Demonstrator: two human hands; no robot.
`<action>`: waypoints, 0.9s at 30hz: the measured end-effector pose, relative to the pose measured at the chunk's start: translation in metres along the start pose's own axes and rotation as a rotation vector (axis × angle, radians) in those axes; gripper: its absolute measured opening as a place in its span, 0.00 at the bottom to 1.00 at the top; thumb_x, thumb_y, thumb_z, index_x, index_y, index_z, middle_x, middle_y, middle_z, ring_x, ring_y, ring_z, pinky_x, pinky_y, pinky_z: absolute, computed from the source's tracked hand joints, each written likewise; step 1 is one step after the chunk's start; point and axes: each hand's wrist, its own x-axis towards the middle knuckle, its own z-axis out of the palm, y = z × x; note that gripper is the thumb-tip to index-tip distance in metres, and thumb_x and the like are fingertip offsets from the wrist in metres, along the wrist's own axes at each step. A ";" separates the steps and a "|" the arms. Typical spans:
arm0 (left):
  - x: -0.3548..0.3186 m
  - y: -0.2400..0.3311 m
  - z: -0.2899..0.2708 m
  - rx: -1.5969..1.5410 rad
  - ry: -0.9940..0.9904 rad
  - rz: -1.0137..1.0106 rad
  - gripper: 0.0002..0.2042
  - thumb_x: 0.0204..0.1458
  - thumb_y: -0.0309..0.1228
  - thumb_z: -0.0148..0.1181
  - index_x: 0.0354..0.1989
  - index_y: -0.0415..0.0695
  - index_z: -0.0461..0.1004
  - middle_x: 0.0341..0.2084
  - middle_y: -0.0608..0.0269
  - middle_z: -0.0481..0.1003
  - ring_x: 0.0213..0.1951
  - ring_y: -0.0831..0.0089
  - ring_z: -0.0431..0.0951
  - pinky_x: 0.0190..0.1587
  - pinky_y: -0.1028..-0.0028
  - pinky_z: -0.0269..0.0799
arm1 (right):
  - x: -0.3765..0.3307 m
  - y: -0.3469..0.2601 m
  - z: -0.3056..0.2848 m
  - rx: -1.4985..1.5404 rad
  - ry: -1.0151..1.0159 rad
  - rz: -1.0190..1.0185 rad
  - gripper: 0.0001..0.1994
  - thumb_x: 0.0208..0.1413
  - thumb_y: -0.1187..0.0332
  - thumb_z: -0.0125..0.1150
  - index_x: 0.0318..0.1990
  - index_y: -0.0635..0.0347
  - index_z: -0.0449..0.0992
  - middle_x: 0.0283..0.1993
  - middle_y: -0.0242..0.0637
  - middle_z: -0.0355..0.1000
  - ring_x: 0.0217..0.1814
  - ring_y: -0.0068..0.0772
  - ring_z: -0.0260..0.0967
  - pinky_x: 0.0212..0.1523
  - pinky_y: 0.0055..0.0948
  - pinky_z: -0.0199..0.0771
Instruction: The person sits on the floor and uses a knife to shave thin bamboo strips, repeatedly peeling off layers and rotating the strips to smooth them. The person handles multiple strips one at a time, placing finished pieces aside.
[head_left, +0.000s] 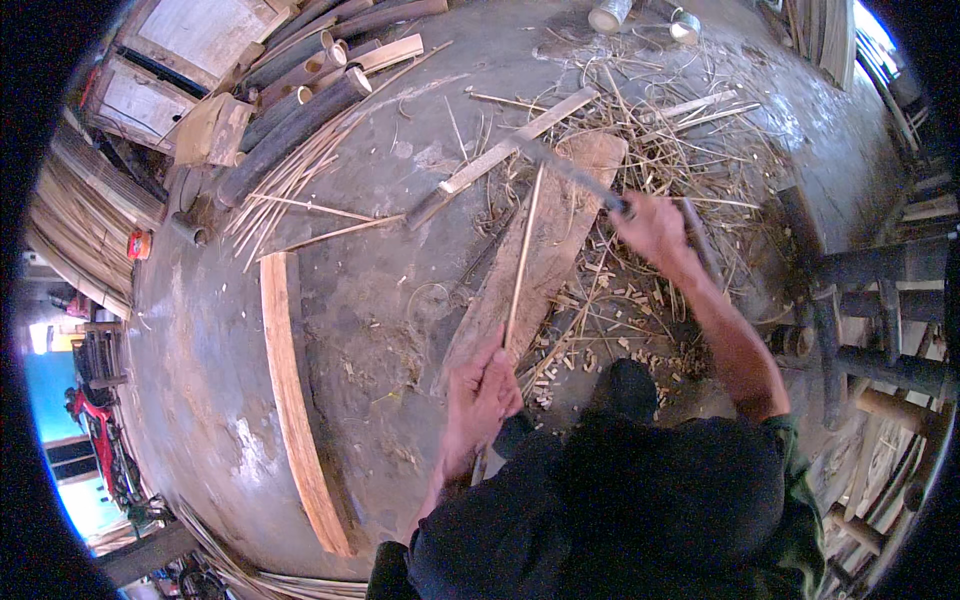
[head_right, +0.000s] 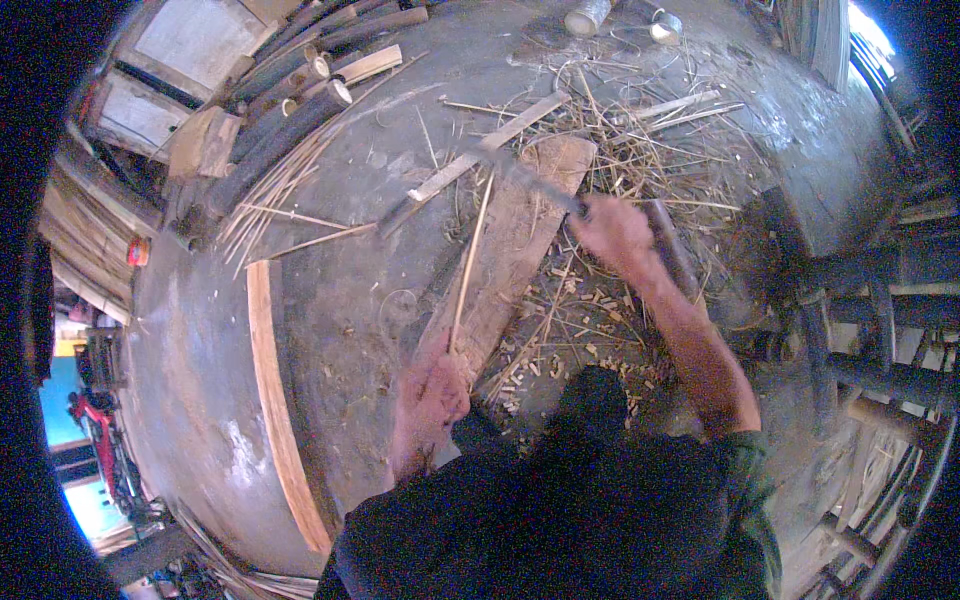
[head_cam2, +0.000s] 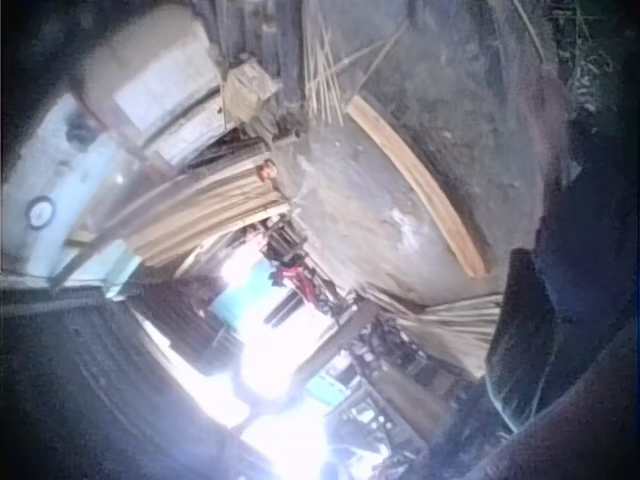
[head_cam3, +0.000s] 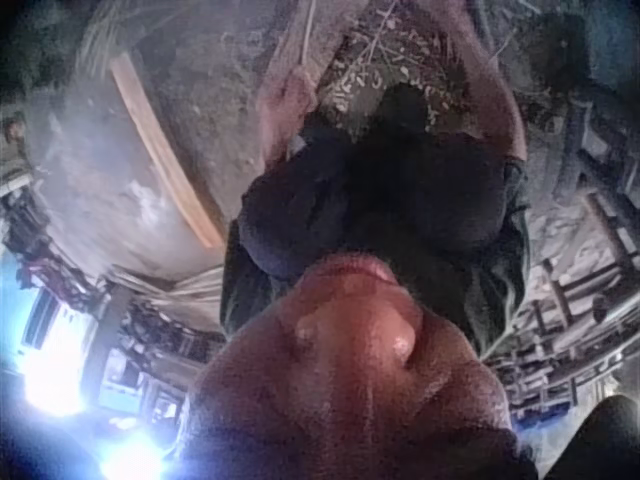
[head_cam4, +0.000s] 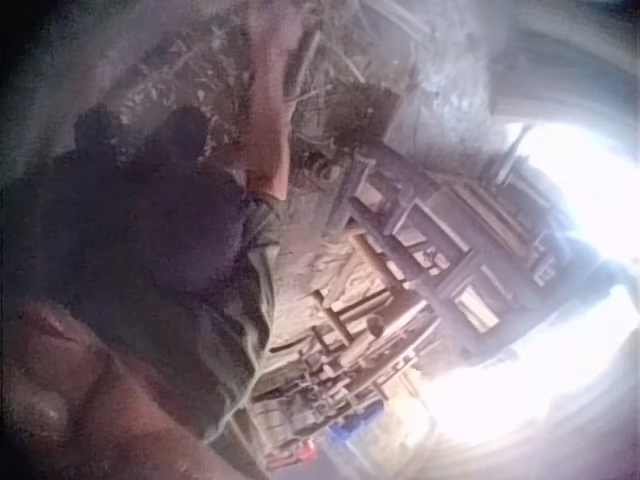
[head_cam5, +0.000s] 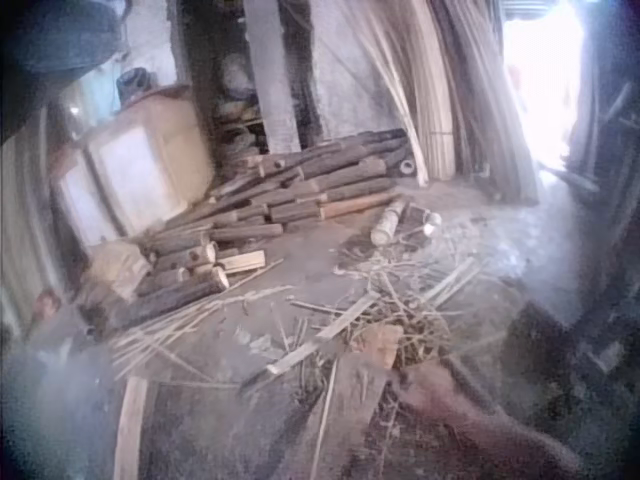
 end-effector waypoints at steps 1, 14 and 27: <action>0.000 -0.005 -0.002 -0.013 -0.011 0.009 0.19 0.66 0.29 0.44 0.65 0.42 0.62 0.16 0.75 0.58 0.16 0.85 0.55 0.17 0.81 0.57 | 0.001 0.005 -0.006 -0.016 -0.008 -0.003 0.16 0.50 0.52 0.59 0.35 0.55 0.78 0.28 0.46 0.76 0.34 0.55 0.76 0.36 0.51 0.76; 0.082 0.019 -0.093 -0.029 0.407 0.418 0.16 0.64 0.29 0.47 0.58 0.41 0.64 0.26 0.64 0.70 0.24 0.75 0.71 0.27 0.73 0.69 | -0.043 0.018 0.006 0.210 -0.013 -0.044 0.20 0.51 0.58 0.62 0.47 0.63 0.76 0.28 0.49 0.76 0.31 0.45 0.76 0.38 0.42 0.75; 0.174 0.041 -0.216 -0.257 0.468 0.542 0.08 0.62 0.31 0.51 0.44 0.43 0.61 0.31 0.54 0.75 0.29 0.66 0.78 0.32 0.68 0.76 | -0.093 0.002 0.013 0.239 -0.214 0.089 0.14 0.51 0.65 0.62 0.41 0.65 0.79 0.34 0.48 0.79 0.35 0.40 0.77 0.38 0.35 0.74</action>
